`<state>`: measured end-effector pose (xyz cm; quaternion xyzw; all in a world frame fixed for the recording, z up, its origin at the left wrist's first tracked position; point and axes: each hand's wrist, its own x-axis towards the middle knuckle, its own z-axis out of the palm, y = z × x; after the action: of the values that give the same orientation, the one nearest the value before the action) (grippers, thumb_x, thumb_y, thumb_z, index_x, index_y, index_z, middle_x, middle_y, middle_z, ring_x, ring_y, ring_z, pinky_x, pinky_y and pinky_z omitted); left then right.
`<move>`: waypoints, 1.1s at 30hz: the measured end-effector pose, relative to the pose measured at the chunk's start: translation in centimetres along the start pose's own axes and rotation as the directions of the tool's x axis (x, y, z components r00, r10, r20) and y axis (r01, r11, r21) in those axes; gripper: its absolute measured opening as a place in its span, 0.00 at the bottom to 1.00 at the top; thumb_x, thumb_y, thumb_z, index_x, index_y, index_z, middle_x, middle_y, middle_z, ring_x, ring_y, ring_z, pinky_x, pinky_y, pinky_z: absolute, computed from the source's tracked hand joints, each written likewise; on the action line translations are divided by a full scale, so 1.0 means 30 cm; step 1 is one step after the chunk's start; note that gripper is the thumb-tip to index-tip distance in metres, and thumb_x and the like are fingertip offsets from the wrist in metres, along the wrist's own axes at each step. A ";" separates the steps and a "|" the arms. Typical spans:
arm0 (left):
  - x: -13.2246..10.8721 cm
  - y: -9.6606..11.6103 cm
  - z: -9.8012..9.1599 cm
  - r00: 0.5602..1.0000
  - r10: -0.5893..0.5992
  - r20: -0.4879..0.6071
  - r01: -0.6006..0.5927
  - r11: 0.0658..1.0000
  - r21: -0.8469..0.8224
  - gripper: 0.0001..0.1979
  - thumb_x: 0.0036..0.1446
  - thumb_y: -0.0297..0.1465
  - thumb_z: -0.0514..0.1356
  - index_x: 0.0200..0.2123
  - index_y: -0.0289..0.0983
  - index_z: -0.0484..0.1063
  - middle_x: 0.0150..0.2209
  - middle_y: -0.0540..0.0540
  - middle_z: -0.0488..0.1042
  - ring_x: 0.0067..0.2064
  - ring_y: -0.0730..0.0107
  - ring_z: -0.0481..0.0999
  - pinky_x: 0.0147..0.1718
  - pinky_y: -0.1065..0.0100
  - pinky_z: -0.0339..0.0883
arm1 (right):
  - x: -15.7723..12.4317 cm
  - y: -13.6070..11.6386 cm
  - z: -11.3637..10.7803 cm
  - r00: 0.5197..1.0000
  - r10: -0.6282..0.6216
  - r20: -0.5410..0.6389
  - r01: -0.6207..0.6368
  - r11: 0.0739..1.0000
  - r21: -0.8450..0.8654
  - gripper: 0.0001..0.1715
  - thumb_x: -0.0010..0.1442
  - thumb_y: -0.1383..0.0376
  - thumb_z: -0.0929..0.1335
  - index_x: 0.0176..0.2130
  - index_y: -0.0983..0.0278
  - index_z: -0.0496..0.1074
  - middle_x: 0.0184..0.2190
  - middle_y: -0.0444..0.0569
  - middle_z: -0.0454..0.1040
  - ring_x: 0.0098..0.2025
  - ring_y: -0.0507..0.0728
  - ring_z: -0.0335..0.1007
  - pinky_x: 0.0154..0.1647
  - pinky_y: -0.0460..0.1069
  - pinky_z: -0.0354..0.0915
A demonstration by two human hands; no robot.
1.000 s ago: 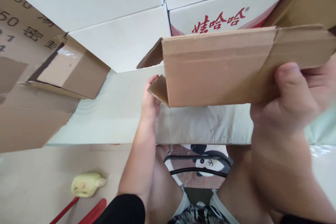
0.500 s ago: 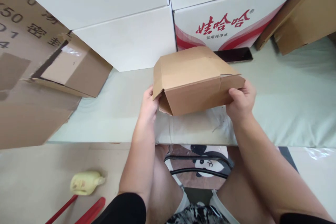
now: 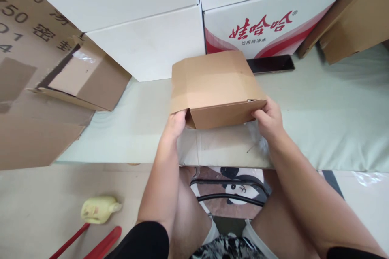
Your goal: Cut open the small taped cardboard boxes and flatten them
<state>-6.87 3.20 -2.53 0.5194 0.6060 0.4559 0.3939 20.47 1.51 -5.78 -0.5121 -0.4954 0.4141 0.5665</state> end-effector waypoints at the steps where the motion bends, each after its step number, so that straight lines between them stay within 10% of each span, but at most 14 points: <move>1: -0.001 0.003 0.002 1.000 0.016 0.007 -0.016 1.000 -0.007 0.16 0.51 0.42 0.62 0.40 0.41 0.81 0.44 0.42 0.84 0.64 0.47 0.73 0.67 0.51 0.63 | 0.001 0.000 -0.003 1.000 0.004 0.007 -0.004 1.000 0.013 0.14 0.39 0.64 0.66 0.32 0.58 0.69 0.30 0.44 0.75 0.37 0.60 0.71 0.37 0.53 0.66; 9: 0.001 0.016 0.022 0.995 0.097 0.027 -0.097 0.995 0.003 0.21 0.51 0.46 0.61 0.43 0.41 0.80 0.43 0.41 0.84 0.60 0.47 0.77 0.64 0.50 0.68 | 0.006 -0.015 -0.013 0.997 0.043 -0.061 -0.032 0.985 0.171 0.21 0.51 0.44 0.68 0.30 0.58 0.65 0.24 0.42 0.64 0.25 0.53 0.60 0.24 0.48 0.57; 20: 0.001 -0.001 0.019 0.975 0.209 -0.077 -0.177 0.938 0.297 0.15 0.65 0.38 0.49 0.33 0.42 0.73 0.37 0.41 0.81 0.51 0.55 0.79 0.59 0.58 0.67 | 0.007 -0.028 -0.010 0.987 0.102 -0.121 -0.079 0.980 0.183 0.24 0.48 0.44 0.72 0.30 0.58 0.64 0.26 0.40 0.65 0.23 0.49 0.58 0.20 0.45 0.56; 33: -0.023 -0.014 -0.004 0.942 0.265 -0.204 -0.141 0.868 0.476 0.17 0.65 0.37 0.50 0.23 0.42 0.61 0.23 0.47 0.65 0.32 0.59 0.71 0.37 0.62 0.59 | -0.004 -0.044 -0.007 0.960 0.247 0.130 -0.268 0.947 0.179 0.30 0.51 0.37 0.71 0.27 0.57 0.63 0.18 0.39 0.62 0.19 0.51 0.58 0.18 0.48 0.54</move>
<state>-7.00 2.49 -2.88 0.5931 0.6839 0.4054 0.1272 20.62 1.19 -4.48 -0.4918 -0.4106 0.5577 0.5277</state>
